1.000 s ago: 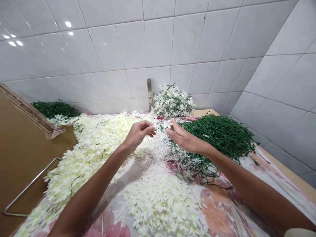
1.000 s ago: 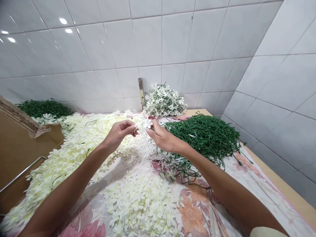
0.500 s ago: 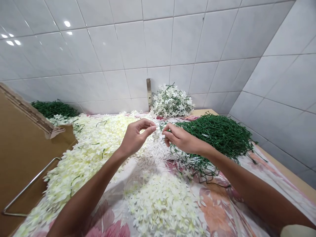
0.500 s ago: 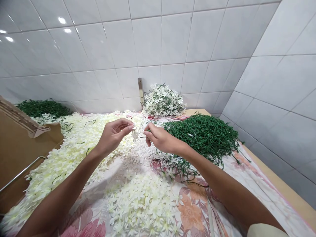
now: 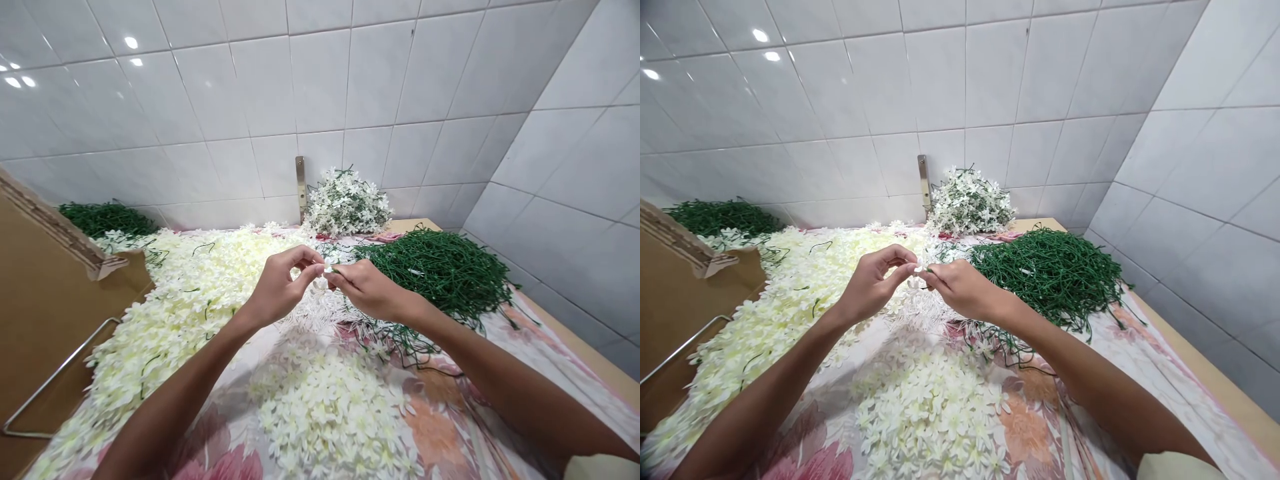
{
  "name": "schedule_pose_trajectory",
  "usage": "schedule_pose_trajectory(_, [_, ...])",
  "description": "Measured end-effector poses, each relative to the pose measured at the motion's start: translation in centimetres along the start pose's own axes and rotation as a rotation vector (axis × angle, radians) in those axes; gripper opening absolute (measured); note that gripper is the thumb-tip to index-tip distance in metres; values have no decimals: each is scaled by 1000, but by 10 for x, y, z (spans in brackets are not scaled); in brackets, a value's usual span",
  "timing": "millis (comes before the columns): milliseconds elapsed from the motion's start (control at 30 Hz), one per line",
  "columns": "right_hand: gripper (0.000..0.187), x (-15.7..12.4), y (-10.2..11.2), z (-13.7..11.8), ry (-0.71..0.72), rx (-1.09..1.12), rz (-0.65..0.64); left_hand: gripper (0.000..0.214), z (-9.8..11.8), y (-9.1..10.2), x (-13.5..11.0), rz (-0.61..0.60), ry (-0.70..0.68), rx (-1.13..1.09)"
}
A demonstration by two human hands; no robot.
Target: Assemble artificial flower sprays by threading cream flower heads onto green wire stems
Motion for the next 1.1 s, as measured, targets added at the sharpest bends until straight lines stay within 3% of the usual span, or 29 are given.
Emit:
schedule_pose_trajectory(167, [53,-1,-2,-3,-48,-32,-61,17,-6,-5,1,6,20,-9])
schedule_pose_trajectory(367, [30,-3,1,-11,-104,109,-83,18,-9,-4,4,16,0,-21])
schedule_pose_trajectory(667, [40,-6,-1,-8,-23,35,-175,18,-14,-14,3,-204,92,-210])
schedule_pose_trajectory(900, [41,-6,-4,-9,-49,-117,-260,17,-18,-15,0,-130,54,-171])
schedule_pose_trajectory(1100, [40,-7,-3,-10,-85,-165,-242,15,-11,-13,-4,51,-61,0])
Point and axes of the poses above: each hand's wrist, its own x-axis towards the middle knuckle, its own y-axis out of the back of the hand, z = x × y, the point moved 8 cm from there along x, towards the middle knuckle, and after that the axes turned 14 degrees about y, right-handed, at the moved point
